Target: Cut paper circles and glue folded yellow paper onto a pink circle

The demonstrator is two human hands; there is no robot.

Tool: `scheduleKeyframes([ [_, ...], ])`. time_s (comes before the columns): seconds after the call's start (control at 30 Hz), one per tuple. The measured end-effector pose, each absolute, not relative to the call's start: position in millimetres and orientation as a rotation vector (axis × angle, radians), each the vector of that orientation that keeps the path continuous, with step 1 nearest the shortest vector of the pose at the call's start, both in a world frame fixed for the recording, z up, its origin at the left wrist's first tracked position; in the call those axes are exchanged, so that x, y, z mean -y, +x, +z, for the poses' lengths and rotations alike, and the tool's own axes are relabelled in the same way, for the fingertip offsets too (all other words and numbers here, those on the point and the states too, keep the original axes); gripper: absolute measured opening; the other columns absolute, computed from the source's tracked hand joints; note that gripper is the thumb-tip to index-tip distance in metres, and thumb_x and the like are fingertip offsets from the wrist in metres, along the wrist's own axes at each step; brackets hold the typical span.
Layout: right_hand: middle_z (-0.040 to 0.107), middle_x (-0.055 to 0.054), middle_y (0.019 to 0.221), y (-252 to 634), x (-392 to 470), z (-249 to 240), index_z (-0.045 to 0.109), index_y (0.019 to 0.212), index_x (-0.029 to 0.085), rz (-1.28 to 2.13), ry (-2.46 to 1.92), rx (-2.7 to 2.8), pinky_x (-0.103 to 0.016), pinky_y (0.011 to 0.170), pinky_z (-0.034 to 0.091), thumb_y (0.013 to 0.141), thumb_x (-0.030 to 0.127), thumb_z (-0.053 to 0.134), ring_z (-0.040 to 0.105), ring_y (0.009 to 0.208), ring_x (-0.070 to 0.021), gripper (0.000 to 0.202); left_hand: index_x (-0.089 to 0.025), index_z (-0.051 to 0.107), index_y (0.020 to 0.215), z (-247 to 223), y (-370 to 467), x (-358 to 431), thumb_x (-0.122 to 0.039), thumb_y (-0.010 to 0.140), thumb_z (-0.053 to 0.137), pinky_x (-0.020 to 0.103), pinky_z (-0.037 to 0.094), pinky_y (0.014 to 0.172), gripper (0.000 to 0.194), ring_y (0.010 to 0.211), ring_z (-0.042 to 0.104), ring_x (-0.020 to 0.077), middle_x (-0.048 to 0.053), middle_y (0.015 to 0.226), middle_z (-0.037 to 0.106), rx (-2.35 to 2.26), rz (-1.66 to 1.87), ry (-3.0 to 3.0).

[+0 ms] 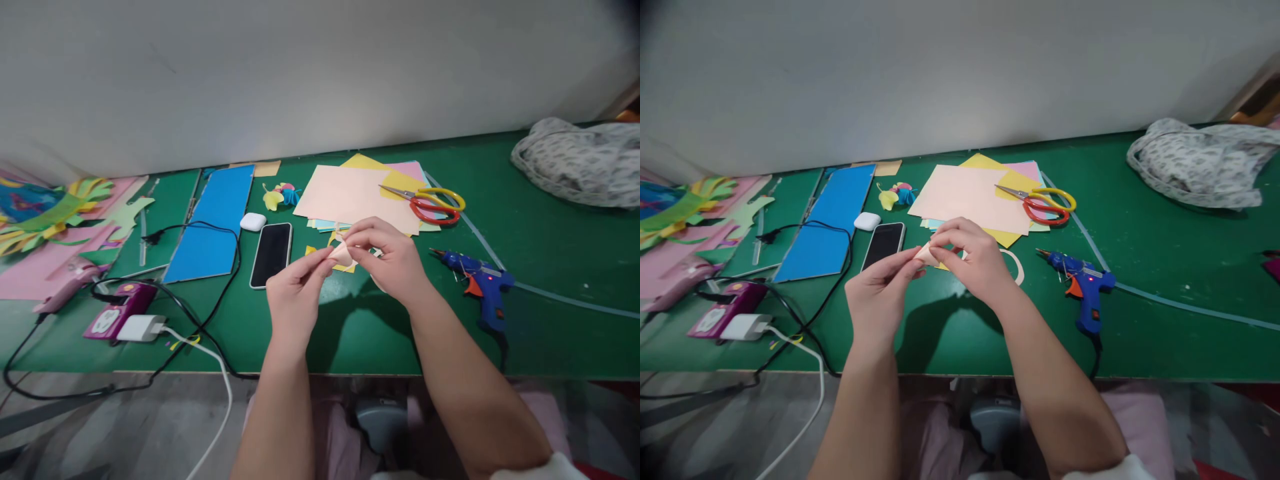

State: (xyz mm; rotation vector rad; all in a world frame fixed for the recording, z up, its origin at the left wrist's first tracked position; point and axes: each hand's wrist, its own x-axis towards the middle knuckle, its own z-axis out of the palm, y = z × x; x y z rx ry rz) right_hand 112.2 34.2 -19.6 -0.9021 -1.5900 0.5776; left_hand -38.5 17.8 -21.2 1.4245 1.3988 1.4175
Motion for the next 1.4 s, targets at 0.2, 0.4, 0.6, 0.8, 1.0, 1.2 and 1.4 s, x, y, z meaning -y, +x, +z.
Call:
scheduleKeyframes([
  [0.2,0.062,-0.003,0.086,109.0,-33.9,-20.5,0.067,0.077,0.021,0.643,-0.865,1.520,-0.025,0.061,0.052,0.080,0.016,0.065,0.061,0.082,-0.0144,0.006,-0.022,0.076,0.082,-22.6,-38.1,-20.9,-0.028,0.069,0.075,0.023,0.058,0.059,0.014,0.063,0.069,0.0143,0.002,0.077,0.074,-1.260,1.465,1.262],
  [0.4,0.062,-0.002,0.086,109.6,-34.7,-21.4,0.067,0.078,0.021,0.675,-0.871,1.520,-0.025,0.060,0.052,0.080,0.020,0.068,0.060,0.080,-0.0139,0.002,-0.017,0.075,0.084,-25.9,-39.2,-24.4,-0.031,0.067,0.077,0.022,0.057,0.056,0.022,0.067,0.070,0.0161,0.005,0.080,0.074,-1.197,1.499,1.109],
  [0.6,0.063,-0.002,0.085,109.3,-34.9,-20.9,0.066,0.075,0.021,0.697,-0.887,1.523,-0.024,0.059,0.051,0.080,0.021,0.066,0.061,0.080,-0.0140,0.005,-0.018,0.075,0.084,-26.7,-39.0,-24.5,-0.032,0.067,0.077,0.024,0.058,0.058,0.022,0.066,0.070,0.0164,0.004,0.078,0.074,-1.188,1.477,1.103],
  [0.8,0.064,-0.002,0.085,110.3,-34.0,-20.0,0.065,0.075,0.020,0.773,-0.894,1.542,-0.024,0.060,0.049,0.080,0.020,0.064,0.060,0.081,-0.0141,0.006,-0.019,0.075,0.086,-25.7,-38.5,-24.1,-0.031,0.067,0.078,0.024,0.058,0.060,0.022,0.067,0.070,0.0155,0.004,0.081,0.075,-1.162,1.481,1.102],
  [1.0,0.064,0.000,0.079,107.4,-34.3,-21.0,0.064,0.076,0.019,0.946,-0.922,1.470,-0.024,0.061,0.047,0.083,0.028,0.064,0.059,0.077,-0.0135,0.011,-0.019,0.075,0.087,-25.1,-37.8,-23.8,-0.030,0.067,0.078,0.023,0.058,0.062,0.023,0.068,0.070,0.0149,0.004,0.082,0.075,-1.137,1.503,1.082],
  [1.2,0.061,0.002,0.085,99.6,-33.3,-25.2,0.057,0.087,0.022,1.019,-0.916,1.371,-0.023,0.062,0.047,0.074,0.030,0.073,0.061,0.079,-0.0124,0.022,-0.019,0.074,0.087,-25.8,-34.4,-24.9,-0.030,0.070,0.076,0.022,0.056,0.065,0.021,0.068,0.069,0.0122,0.003,0.082,0.075,-1.159,1.591,1.054],
  [1.4,0.056,0.003,0.083,97.1,-32.2,-24.5,0.053,0.084,0.023,0.907,-0.920,1.339,-0.021,0.061,0.047,0.077,0.021,0.067,0.059,0.077,-0.0109,0.016,-0.018,0.073,0.087,-26.8,-33.3,-25.2,-0.027,0.071,0.075,0.023,0.057,0.065,0.019,0.067,0.068,0.0120,0.002,0.079,0.074,-1.125,1.567,1.124],
])
